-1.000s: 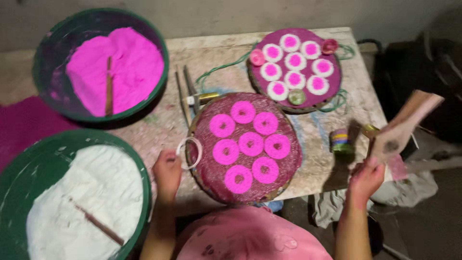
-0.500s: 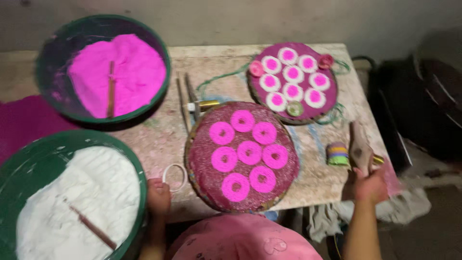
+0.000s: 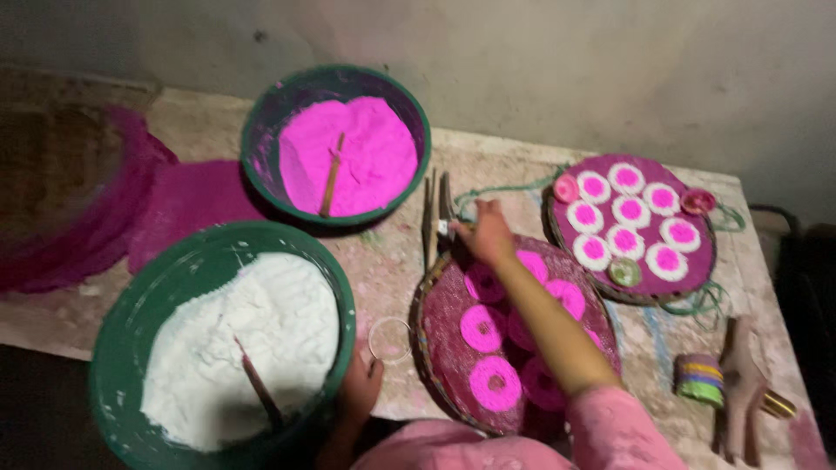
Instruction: The person scoops pink and white powders into a wooden mold, presses them into circular shapes on a woven tray, and arranges the finished pieces. They repeat the process to create multiple layered pink and white decorative items.
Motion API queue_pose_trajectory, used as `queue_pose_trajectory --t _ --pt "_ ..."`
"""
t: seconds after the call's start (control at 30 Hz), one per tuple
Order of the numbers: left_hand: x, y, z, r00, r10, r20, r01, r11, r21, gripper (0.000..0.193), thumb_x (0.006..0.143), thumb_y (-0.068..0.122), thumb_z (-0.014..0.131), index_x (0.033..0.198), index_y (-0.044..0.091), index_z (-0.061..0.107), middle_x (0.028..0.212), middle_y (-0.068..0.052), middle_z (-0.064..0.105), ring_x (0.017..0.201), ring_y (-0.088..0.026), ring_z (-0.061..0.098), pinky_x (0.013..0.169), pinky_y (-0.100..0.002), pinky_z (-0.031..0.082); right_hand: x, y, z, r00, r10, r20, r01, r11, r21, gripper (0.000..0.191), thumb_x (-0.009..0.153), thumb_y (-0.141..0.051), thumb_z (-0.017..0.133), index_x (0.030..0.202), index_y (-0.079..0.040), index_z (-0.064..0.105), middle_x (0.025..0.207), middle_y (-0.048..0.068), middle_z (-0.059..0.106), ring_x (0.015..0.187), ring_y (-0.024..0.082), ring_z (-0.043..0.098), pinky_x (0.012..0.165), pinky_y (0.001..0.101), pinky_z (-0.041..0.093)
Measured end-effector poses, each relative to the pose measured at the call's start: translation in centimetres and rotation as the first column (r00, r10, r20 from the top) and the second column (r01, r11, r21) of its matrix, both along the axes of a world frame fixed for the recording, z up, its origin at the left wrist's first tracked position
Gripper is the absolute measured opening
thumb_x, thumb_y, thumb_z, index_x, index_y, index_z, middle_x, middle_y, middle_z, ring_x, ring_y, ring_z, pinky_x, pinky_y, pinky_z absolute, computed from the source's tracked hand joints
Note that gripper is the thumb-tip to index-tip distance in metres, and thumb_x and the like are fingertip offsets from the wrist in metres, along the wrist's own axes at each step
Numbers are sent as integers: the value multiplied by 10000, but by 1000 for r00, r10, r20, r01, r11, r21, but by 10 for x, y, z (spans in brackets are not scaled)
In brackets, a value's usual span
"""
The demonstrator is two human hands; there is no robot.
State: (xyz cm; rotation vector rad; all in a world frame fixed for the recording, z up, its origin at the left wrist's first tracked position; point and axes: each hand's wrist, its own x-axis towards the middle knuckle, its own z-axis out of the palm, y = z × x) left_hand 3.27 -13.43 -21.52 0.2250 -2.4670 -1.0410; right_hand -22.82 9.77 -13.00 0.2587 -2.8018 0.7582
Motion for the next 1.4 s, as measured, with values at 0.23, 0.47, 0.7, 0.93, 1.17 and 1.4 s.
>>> queue_pose_trajectory --t 0.23,0.47,0.7,0.93,1.17,1.4 --pt "38 -14 -11 923 -223 314 116 939 325 465 735 122 810 1181 97 678 1024 -136 709 891 -255 731 767 -367 604 -37 -87 23 884 -230 408 165 968 187 735 812 -561 746 1263 8 628 1321 243 644 1216 385 642 1000 471 531" --pt "31 -23 16 543 -829 132 457 424 782 280 940 112 669 1211 60 623 1071 -47 678 1024 -140 676 893 -301 573 -65 -35 52 898 -335 286 406 881 -242 776 810 -570 828 1148 99 626 1090 282 695 1057 395 686 893 460 553" --pt "-35 5 169 773 -562 -295 533 322 783 565 910 67 668 1432 53 453 1293 -73 535 1186 -164 548 1021 -330 476 16 22 145 910 413 -32 -304 615 -728 429 926 -275 771 1259 -45 632 1017 39 677 874 146 636 763 279 534" --pt "-110 88 210 773 -351 -528 576 40 817 548 943 25 743 1420 10 474 1208 -89 567 1095 -193 577 970 -371 496 180 30 163 861 509 9 -445 762 -471 776 805 -308 849 1410 -30 451 1215 49 591 1127 155 584 910 321 510" --pt "-110 119 189 856 -165 -490 461 -186 867 420 952 185 712 1316 78 532 1224 -25 612 1144 -150 586 1041 -348 459 243 101 106 770 493 404 -191 783 -591 736 945 -504 604 1481 -32 428 1329 90 617 1120 145 583 921 312 487" --pt "-92 145 133 754 -320 -573 150 -766 625 689 980 718 418 1186 80 580 911 -14 534 919 -189 543 1000 -431 436 270 182 81 244 409 879 411 778 -476 622 992 -567 361 1006 -30 675 797 71 685 681 166 663 684 329 582"
